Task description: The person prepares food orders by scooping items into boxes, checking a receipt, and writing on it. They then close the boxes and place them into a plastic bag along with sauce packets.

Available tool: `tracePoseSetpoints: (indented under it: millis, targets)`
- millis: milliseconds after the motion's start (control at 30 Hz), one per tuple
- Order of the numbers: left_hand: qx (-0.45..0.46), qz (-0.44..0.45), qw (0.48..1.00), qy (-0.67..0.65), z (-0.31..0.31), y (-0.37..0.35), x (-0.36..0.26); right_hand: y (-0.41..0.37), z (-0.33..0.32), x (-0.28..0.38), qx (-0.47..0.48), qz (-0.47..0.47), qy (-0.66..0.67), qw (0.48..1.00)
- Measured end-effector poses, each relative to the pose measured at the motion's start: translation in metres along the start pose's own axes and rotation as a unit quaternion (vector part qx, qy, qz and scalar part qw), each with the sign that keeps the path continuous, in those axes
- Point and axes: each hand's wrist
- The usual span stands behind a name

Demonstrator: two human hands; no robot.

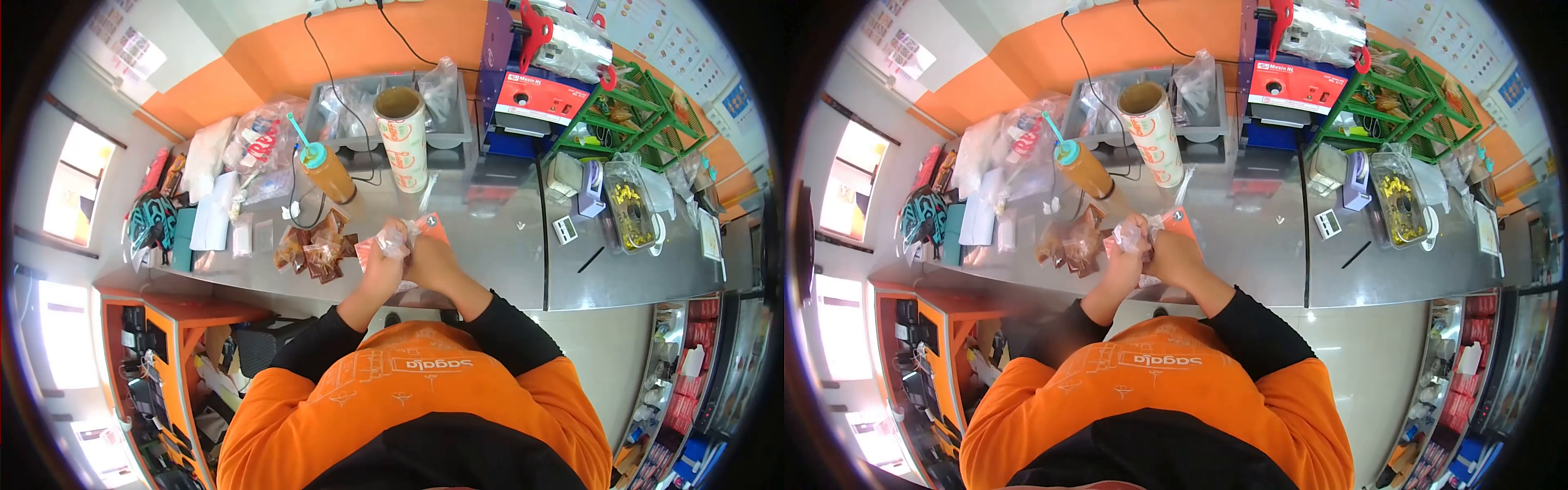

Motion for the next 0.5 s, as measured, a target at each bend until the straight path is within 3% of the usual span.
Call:
tracePoseSetpoints:
  millis: [67, 100, 167, 267, 367, 500]
  targets:
    - [0.034, 0.057, 0.991, 0.118, -0.008, -0.001, 0.014, 0.011, 0.024, -0.030, -0.010, -0.022, 0.044, 0.999]
    - [0.040, 0.150, 0.958, 0.243, -0.003, -0.003, -0.009, 0.012, 0.028, -0.035, -0.013, -0.034, 0.066, 0.997]
    - [0.048, 0.323, 0.818, 0.473, 0.006, -0.006, -0.051, 0.007, 0.025, -0.039, -0.049, -0.116, 0.155, 0.980]
    - [0.098, 0.279, 0.871, 0.393, 0.002, -0.006, -0.039, 0.002, 0.009, -0.023, -0.061, -0.209, 0.263, 0.940]
    - [0.170, 0.254, 0.813, 0.496, -0.015, 0.001, -0.045, 0.006, 0.004, -0.030, -0.042, -0.292, 0.287, 0.911]
    - [0.242, 0.360, 0.759, 0.486, -0.018, 0.016, -0.054, 0.014, 0.002, -0.041, 0.012, -0.304, 0.209, 0.929]
Point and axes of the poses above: each hand's wrist, its own y-axis towards the middle knuckle, its own z-axis out of the palm, x = y × z, and after that the axes turned 3 degrees about -x, right-handed
